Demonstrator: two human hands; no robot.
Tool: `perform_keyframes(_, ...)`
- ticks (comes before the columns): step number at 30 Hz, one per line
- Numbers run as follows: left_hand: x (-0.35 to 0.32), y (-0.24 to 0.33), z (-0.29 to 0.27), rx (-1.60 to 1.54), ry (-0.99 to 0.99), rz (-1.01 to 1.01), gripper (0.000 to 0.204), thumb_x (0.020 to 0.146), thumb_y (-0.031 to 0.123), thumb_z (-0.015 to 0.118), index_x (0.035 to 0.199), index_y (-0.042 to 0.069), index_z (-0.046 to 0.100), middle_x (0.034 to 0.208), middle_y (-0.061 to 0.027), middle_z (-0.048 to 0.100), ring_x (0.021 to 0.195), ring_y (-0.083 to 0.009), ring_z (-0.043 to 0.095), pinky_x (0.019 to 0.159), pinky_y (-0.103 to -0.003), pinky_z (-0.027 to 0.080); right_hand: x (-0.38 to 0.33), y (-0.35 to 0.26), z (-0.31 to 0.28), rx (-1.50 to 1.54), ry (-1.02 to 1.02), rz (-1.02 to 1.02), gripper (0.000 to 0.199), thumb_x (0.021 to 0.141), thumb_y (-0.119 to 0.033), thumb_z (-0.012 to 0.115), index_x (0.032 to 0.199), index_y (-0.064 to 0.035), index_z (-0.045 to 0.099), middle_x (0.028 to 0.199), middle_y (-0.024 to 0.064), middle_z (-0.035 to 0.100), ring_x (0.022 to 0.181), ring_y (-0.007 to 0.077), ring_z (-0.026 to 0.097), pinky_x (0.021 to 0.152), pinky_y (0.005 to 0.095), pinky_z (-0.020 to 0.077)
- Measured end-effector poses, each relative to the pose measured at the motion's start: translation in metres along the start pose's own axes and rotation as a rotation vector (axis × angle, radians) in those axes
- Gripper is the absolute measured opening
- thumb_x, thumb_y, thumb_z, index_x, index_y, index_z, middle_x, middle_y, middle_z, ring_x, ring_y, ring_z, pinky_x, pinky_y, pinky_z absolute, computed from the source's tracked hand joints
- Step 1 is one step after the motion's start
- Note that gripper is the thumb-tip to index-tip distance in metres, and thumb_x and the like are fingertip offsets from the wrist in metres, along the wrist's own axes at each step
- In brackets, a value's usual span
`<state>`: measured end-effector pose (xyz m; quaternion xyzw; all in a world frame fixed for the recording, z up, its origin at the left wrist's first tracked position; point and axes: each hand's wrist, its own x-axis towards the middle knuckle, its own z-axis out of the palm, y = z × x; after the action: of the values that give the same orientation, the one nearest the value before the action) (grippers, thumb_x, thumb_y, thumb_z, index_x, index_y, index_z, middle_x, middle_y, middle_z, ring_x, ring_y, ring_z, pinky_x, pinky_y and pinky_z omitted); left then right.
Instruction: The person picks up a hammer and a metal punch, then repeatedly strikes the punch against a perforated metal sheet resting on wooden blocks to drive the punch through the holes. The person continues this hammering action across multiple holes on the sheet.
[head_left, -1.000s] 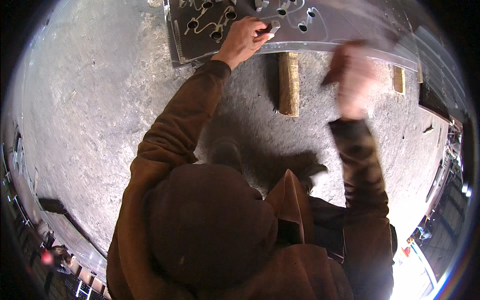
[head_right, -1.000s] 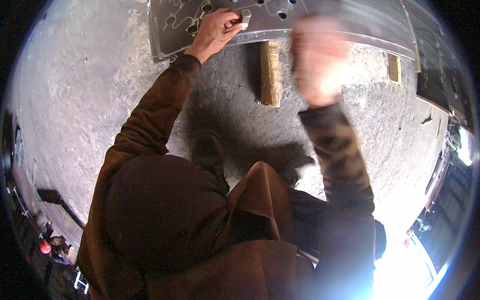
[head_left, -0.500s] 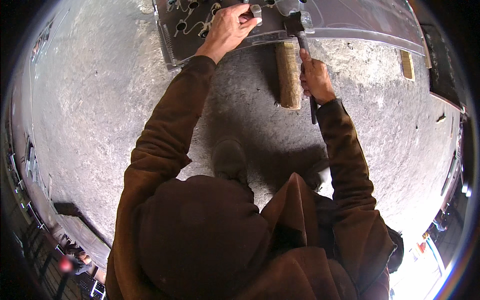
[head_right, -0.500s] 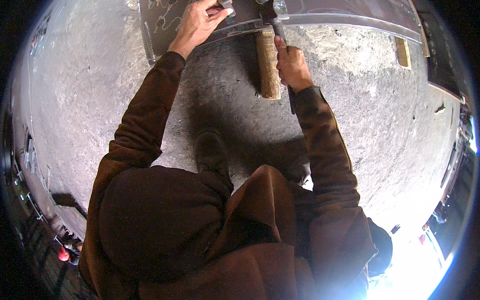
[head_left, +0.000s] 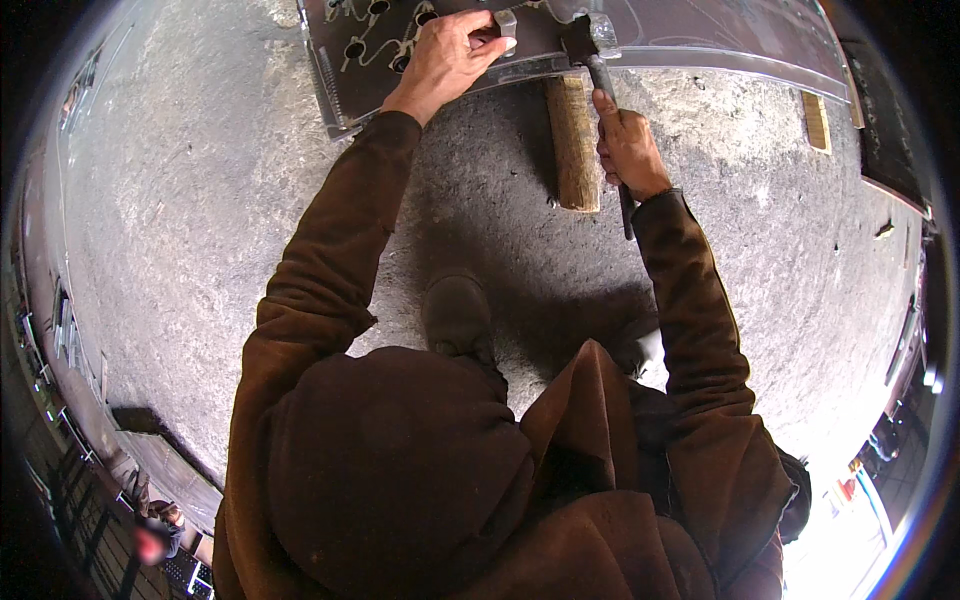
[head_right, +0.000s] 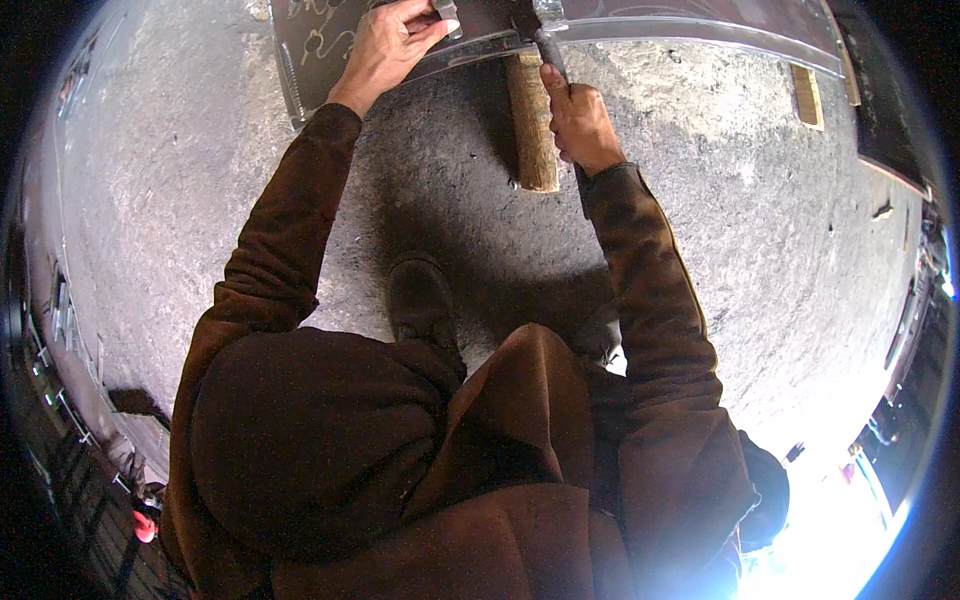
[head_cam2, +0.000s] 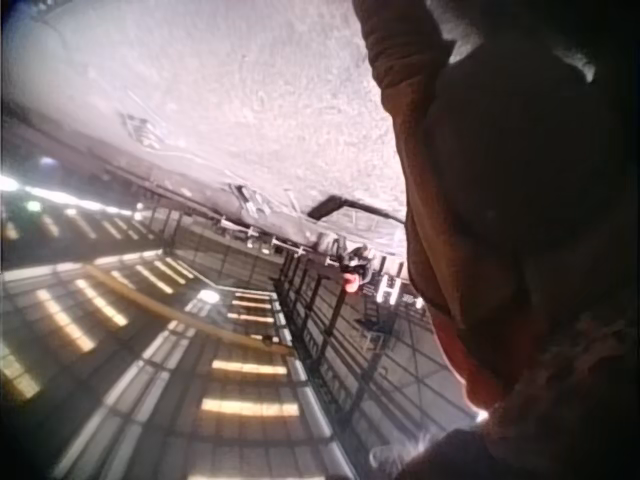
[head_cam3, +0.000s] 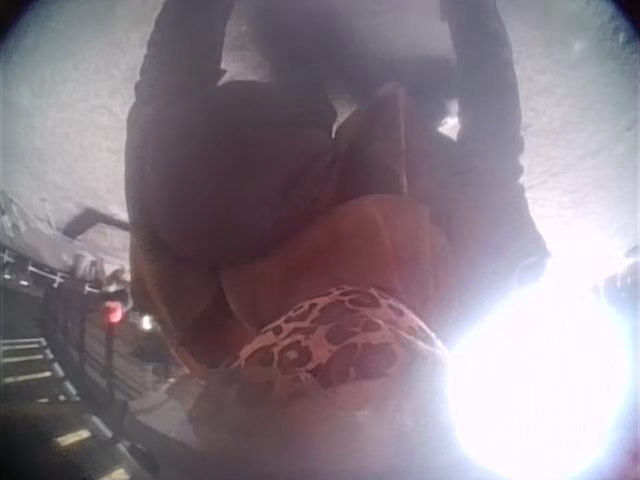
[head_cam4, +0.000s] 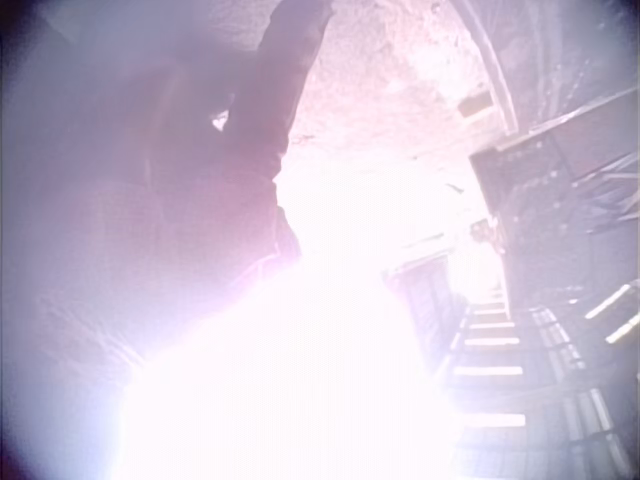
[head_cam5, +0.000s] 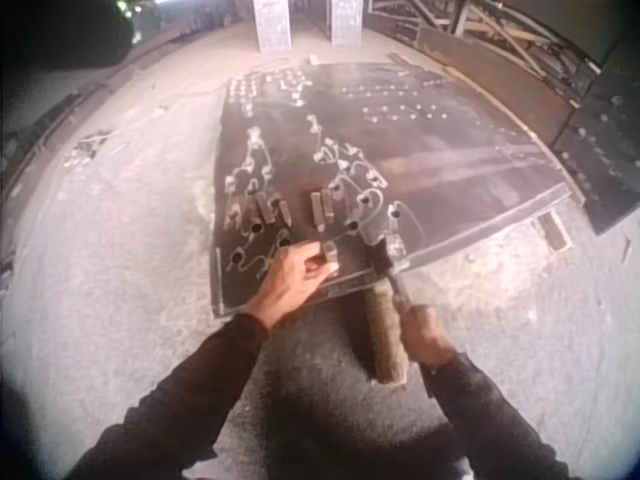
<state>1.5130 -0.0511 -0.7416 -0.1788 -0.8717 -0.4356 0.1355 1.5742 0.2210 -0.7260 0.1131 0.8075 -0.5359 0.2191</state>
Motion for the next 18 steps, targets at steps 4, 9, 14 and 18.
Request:
perform_keyframes(4,0.0,-0.001,0.003,-0.029,0.018,0.004,0.025,0.091,0.027,0.076,0.1,0.004,0.071,0.091,-0.0095,0.074,0.083,-0.0237,0.075,0.073,-0.034,0.06,-0.002,-0.005,0.001,-0.019,0.018,0.009,0.067,0.099,-0.063,0.052,0.064,-0.0062,0.047,0.054,0.0014,0.044,0.042,0.013,0.045,0.035,0.0322,0.0394)
perform_keyframes(9,-0.002,0.007,0.002,-0.004,0.013,-0.011,0.024,0.09,0.024,0.077,0.102,0.004,0.071,0.092,-0.0103,0.074,0.081,-0.0247,0.075,0.072,-0.034,0.06,0.0,-0.001,-0.002,-0.042,0.012,-0.005,0.07,0.098,-0.067,0.051,0.065,-0.0045,0.049,0.054,0.0029,0.047,0.042,0.014,0.047,0.036,0.0326,0.0405)
perform_keyframes(14,-0.011,0.007,0.007,-0.046,0.145,0.085,0.022,0.088,0.018,0.078,0.102,0.002,0.072,0.094,-0.0113,0.073,0.08,-0.0254,0.073,0.07,-0.035,0.059,-0.01,-0.002,0.008,-0.095,0.042,-0.116,0.069,0.099,-0.065,0.051,0.072,-0.0014,0.053,0.056,0.0036,0.047,0.045,0.0126,0.047,0.04,0.0321,0.0404)
perform_keyframes(18,-0.011,0.012,0.01,-0.055,0.181,0.146,0.021,0.088,0.015,0.078,0.101,0.0,0.071,0.094,-0.012,0.072,0.081,-0.0296,0.072,0.071,-0.037,0.058,-0.032,-0.015,0.018,-0.093,0.083,-0.275,0.06,0.099,-0.061,0.054,0.078,-0.0045,0.052,0.059,-0.0023,0.044,0.046,0.0056,0.041,0.04,0.0253,0.0353)
